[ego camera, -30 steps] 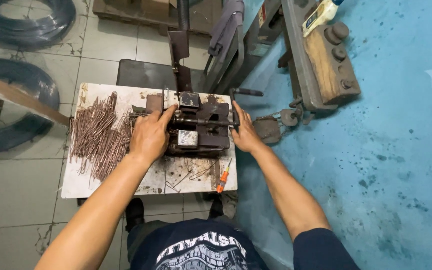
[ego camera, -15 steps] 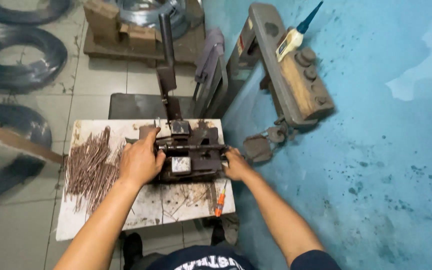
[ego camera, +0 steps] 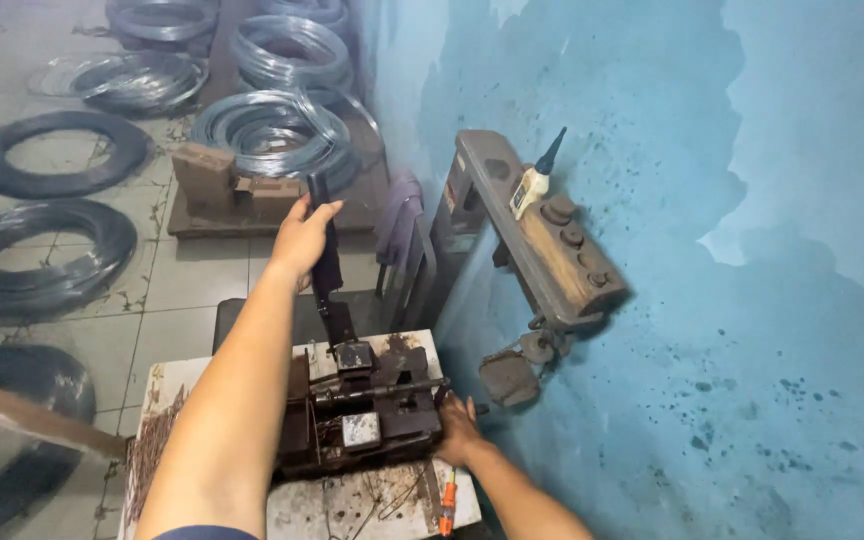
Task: Operating a manual wire-processing machine by feeding bundles of thin metal wires and turning a hand crank.
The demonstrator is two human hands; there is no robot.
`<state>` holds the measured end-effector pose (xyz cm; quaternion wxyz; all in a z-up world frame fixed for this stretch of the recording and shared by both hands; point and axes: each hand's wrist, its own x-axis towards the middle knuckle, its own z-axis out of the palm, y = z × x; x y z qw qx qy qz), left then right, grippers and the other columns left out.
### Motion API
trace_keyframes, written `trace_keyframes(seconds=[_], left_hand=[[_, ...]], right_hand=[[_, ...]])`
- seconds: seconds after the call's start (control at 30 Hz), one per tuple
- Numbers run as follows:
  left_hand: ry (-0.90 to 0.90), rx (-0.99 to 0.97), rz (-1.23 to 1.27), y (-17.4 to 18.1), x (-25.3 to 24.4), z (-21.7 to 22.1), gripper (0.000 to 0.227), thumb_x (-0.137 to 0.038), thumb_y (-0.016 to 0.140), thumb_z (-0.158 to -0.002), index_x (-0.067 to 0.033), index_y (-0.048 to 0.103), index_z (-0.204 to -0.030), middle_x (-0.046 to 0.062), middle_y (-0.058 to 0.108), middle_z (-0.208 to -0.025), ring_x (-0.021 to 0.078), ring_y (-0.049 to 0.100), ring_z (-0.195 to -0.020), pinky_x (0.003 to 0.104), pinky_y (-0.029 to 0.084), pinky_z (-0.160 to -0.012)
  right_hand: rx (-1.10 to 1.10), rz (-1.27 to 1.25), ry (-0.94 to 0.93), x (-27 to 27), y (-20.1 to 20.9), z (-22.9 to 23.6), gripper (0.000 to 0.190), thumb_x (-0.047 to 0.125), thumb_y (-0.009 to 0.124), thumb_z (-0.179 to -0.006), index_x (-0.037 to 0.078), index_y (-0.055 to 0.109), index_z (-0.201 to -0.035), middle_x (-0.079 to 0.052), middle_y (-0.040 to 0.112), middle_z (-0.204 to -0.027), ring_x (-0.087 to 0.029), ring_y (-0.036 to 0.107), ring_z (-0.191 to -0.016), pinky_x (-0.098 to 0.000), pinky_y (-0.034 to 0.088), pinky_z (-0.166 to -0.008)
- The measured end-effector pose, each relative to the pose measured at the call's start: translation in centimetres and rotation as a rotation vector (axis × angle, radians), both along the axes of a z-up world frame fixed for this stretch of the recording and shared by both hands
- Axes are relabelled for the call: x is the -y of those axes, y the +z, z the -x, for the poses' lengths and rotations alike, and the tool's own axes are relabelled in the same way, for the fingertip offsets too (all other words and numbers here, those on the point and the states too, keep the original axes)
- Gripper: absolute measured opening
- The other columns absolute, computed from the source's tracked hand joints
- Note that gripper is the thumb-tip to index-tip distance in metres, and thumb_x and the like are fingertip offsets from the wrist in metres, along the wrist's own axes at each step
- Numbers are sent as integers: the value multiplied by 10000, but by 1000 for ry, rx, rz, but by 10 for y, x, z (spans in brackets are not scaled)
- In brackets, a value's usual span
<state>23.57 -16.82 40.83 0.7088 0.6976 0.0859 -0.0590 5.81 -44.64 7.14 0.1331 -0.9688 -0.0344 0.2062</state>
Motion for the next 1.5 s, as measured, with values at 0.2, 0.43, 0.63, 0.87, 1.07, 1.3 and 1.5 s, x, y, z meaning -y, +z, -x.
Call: trace_keyframes(seconds=[0.2, 0.43, 0.63, 0.87, 1.07, 1.3, 1.5], left_hand=[[-43, 12, -83, -14, 2, -15, 257, -391, 611, -954, -182, 632, -1102, 19, 664, -855, 152, 604, -799, 311, 469, -741], [-55, 237, -320, -34, 7, 31, 388, -538, 685, -938, -192, 697, -762, -27, 702, -647, 144, 706, -685, 298, 532, -692], [-124, 703, -291, -92, 20, 140, 306, -279, 752, -909, -94, 627, -701, 158, 601, -629, 362, 618, -658, 369, 530, -696], [-236, 1171, -379, -169, 13, 240, 210, -137, 737, -872, -72, 614, -715, 87, 657, -785, 294, 702, -932, 491, 510, -1028], [-195, 1210, -431, -183, 15, 271, 187, -207, 719, -890, -94, 635, -766, 82, 706, -942, 307, 683, -1082, 529, 414, -1121], [25, 1205, -358, -201, 38, 272, 247, -162, 707, -857, -109, 617, -633, 27, 673, -769, 237, 711, -922, 491, 437, -1111], [48, 1246, -351, -203, 36, 266, 276, -153, 721, -848, -122, 605, -599, 13, 629, -716, 225, 682, -836, 465, 457, -1088]], right_hand=[[306, -225, -6, 29, -67, -24, 511, 223, 775, -671, 62, 615, -1129, -200, 635, -1119, -421, 611, -1083, -450, 464, -987], [35, -101, -22, 10, 7, 12, 515, 277, 772, -707, 26, 589, -1117, -168, 599, -1111, -382, 586, -1141, -449, 475, -1019], [-123, -36, 238, 8, 110, 70, 488, 304, 665, -880, -37, 540, -1207, -279, 659, -1102, -462, 599, -1142, -565, 425, -1012], [-235, -88, 252, 4, 281, 86, 382, 91, 653, -892, -25, 599, -1251, -288, 710, -1115, -474, 649, -1112, -560, 518, -958], [263, -111, 291, 17, 357, 18, 337, 135, 794, -775, 27, 685, -1075, -214, 745, -915, -419, 712, -944, -507, 552, -856], [737, -22, 353, 63, 187, -154, 260, 261, 759, -922, 147, 718, -1153, -108, 730, -1010, -336, 696, -952, -423, 559, -853], [-52, 169, 144, 50, 9, -128, 361, 108, 831, -676, 82, 736, -1023, -181, 751, -963, -398, 713, -1027, -497, 599, -851]])
